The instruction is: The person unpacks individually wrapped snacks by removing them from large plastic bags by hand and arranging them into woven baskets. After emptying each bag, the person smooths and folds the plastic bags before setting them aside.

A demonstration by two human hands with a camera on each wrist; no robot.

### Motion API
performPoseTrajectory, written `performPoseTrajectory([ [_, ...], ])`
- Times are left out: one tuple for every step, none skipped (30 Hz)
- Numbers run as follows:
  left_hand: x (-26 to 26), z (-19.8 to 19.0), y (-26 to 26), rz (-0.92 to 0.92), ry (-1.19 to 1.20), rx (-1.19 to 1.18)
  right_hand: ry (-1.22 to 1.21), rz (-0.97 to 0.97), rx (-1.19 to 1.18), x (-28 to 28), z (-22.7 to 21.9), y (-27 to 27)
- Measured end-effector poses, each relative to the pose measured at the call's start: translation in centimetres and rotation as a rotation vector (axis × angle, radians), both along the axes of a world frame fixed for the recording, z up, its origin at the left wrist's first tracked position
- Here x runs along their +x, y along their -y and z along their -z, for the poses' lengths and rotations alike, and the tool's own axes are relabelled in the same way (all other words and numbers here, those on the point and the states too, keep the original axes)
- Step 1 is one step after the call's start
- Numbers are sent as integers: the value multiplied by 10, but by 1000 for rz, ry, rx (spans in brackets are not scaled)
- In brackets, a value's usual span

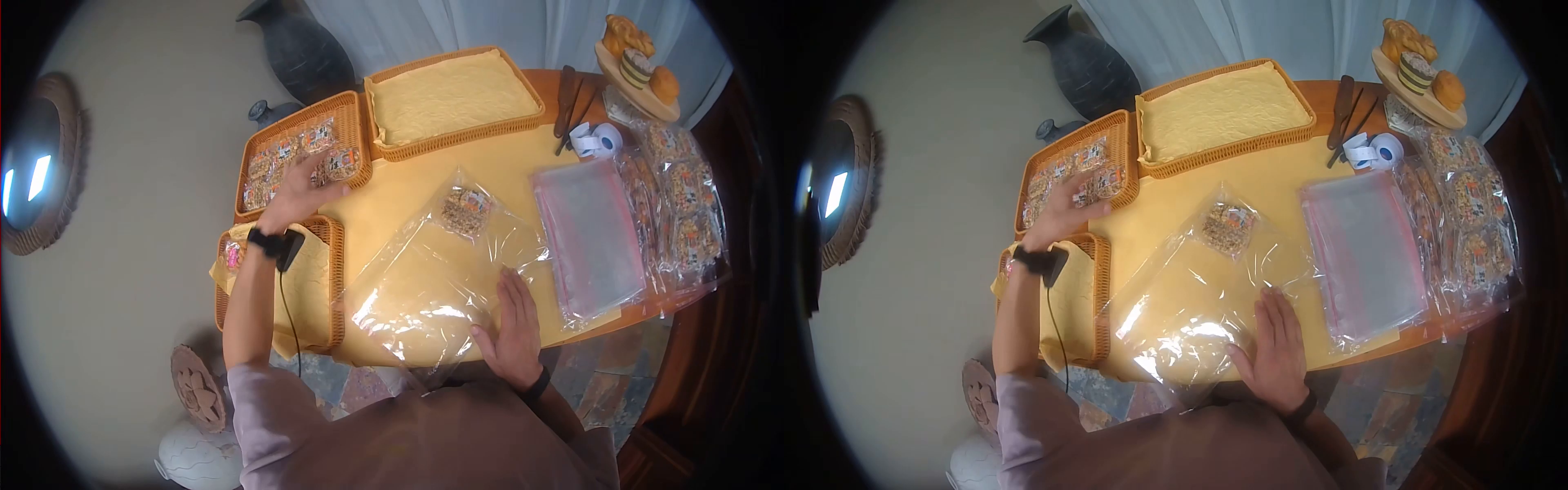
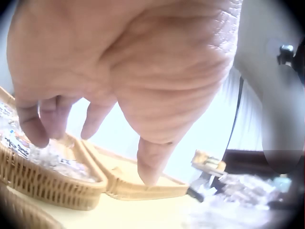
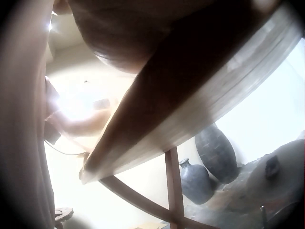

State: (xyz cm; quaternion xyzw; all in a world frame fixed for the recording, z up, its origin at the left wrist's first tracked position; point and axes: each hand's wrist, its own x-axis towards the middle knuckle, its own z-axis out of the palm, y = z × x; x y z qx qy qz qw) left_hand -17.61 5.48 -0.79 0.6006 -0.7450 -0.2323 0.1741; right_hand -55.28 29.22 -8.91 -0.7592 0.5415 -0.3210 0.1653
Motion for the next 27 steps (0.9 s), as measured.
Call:
performPoseTrajectory([
  [-5,-11,-21,-9,-68,71,7,-2,2,0,0,0],
  [-12,-27,-48,-17,-136,143,14,-2,5,0,0,0],
  [-20,-43,-76,5,-193,213,20,3,10,-1,1,1],
  [-26,-57,-103,29,-250,287,23,-4,10,-1,1,1],
  [-28,-65,-128,114,-259,309,25,-10,14,-2,1,0],
  [-29,-72,-151,200,-271,335,29,3,27,-2,0,0],
  [-32,-79,-172,270,-304,428,23,-9,34,-2,-2,0],
  [-33,-81,-189,339,-339,522,15,-21,40,-2,-3,0],
  [-27,-71,-201,481,-321,595,12,-9,54,-3,-3,0],
  [-22,-58,-211,623,-302,665,14,-16,31,-3,-2,0],
  [-29,-47,-220,640,-296,675,14,-23,6,-3,-2,0],
  [-43,-36,-230,658,-290,682,10,-12,13,-2,-2,0],
  [-53,-23,-243,577,-212,558,31,-9,1,-2,-2,1],
  [-66,-12,-250,588,-214,563,53,-6,-12,-2,-1,-1],
  [-80,-1,-256,357,-243,560,51,4,-10,-2,1,-2],
  [-93,10,-259,126,-267,550,77,11,-26,-2,3,-3],
  [-105,24,-257,133,-263,550,105,17,-43,-2,4,-4],
  [-115,41,-253,37,-505,477,108,24,-44,-2,4,-4],
  [-124,57,-246,-59,-744,400,96,20,-57,-3,4,-3],
  [-132,72,-237,-52,-740,403,84,17,-69,-3,4,-3],
  [-140,85,-223,-125,-1034,428,85,25,-70,-3,3,-4],
  [-148,90,-208,-196,-1328,447,47,29,-69,-3,1,-4],
  [-156,80,-195,-180,-1327,450,8,36,-69,-3,-1,-3],
  [-167,63,-183,-356,-1423,549,7,51,-76,-3,-1,-4],
  [-175,53,-175,-534,-1508,649,7,53,-82,-3,0,-5],
  [-178,53,-168,-514,-1501,658,7,56,-86,-3,1,-5],
  [-180,55,-163,-466,-1520,701,5,76,-89,-3,2,-4],
])
